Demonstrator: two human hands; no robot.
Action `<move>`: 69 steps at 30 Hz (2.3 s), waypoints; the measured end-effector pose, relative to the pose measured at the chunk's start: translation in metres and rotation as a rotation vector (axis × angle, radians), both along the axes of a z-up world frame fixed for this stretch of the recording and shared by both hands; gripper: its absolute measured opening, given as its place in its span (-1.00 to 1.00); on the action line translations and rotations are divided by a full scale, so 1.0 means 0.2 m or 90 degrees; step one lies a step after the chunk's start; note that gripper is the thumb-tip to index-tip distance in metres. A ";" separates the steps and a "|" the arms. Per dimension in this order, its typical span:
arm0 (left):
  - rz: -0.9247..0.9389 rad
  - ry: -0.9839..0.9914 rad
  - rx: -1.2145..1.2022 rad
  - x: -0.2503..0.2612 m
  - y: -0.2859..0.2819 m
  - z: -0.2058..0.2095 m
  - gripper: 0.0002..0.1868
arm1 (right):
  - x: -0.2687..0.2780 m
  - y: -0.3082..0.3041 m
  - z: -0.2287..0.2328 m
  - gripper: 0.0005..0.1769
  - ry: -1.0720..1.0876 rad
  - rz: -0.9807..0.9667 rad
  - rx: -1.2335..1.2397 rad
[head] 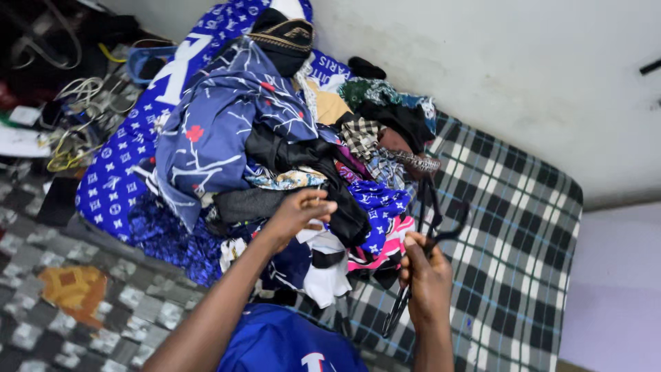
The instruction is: The person takes various shirts and pants from a bed, places them onto hangers by hand, and hangs them on a closet rod.
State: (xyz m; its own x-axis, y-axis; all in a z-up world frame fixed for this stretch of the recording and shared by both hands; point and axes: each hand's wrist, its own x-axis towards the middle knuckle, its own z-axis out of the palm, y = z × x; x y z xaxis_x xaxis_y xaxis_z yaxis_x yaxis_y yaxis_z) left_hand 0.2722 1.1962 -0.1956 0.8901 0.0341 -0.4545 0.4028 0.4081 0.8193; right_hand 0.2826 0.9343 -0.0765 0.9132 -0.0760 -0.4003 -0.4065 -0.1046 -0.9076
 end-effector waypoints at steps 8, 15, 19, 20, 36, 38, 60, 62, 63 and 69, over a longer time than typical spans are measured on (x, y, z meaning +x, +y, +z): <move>-0.209 -0.117 0.197 0.91 0.45 -0.31 -0.27 | 0.15 0.46 0.03 -0.65 -0.017 -0.045 -0.018; -0.444 -0.124 0.935 1.28 0.77 -1.05 -0.04 | 0.54 0.60 -0.35 -0.64 -0.047 -0.069 -0.060; -0.590 -0.013 0.820 1.05 0.72 -1.31 -0.12 | 0.75 0.68 -0.77 -0.63 -0.086 -0.078 -0.049; -0.669 0.022 0.749 1.16 0.75 -1.33 -0.12 | 0.80 0.70 -0.90 -0.61 -0.088 -0.048 -0.068; -0.199 -0.075 1.181 2.44 0.67 -2.51 -0.53 | 1.07 0.99 -1.92 -0.57 -0.037 0.211 -0.382; -0.200 -0.035 1.014 2.46 0.67 -2.46 -0.75 | 1.10 0.97 -1.89 -0.50 0.105 0.191 -0.356; -0.356 -0.437 0.119 0.16 0.18 -0.43 -0.81 | 0.39 0.44 -1.21 -0.47 0.098 -0.144 0.366; -0.503 -0.427 0.073 0.04 0.17 -0.49 -0.82 | 0.23 0.36 -1.14 -0.46 0.090 -0.151 0.397; -0.540 -0.419 0.082 -0.01 0.20 -0.52 -0.83 | 0.14 0.32 -1.11 -0.45 0.093 -0.151 0.414; -0.159 -0.127 0.242 -0.10 0.29 -0.45 -0.31 | -0.10 0.07 -1.02 -0.43 -0.024 -0.046 0.542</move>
State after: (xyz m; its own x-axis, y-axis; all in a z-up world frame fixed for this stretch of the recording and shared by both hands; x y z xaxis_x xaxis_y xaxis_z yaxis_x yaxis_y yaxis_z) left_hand 0.2529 1.2532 -0.2847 0.9606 -0.0609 -0.2711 0.2701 -0.0239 0.9625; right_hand 0.2623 0.9491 -0.2797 0.9317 0.1786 -0.3162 -0.3536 0.6440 -0.6784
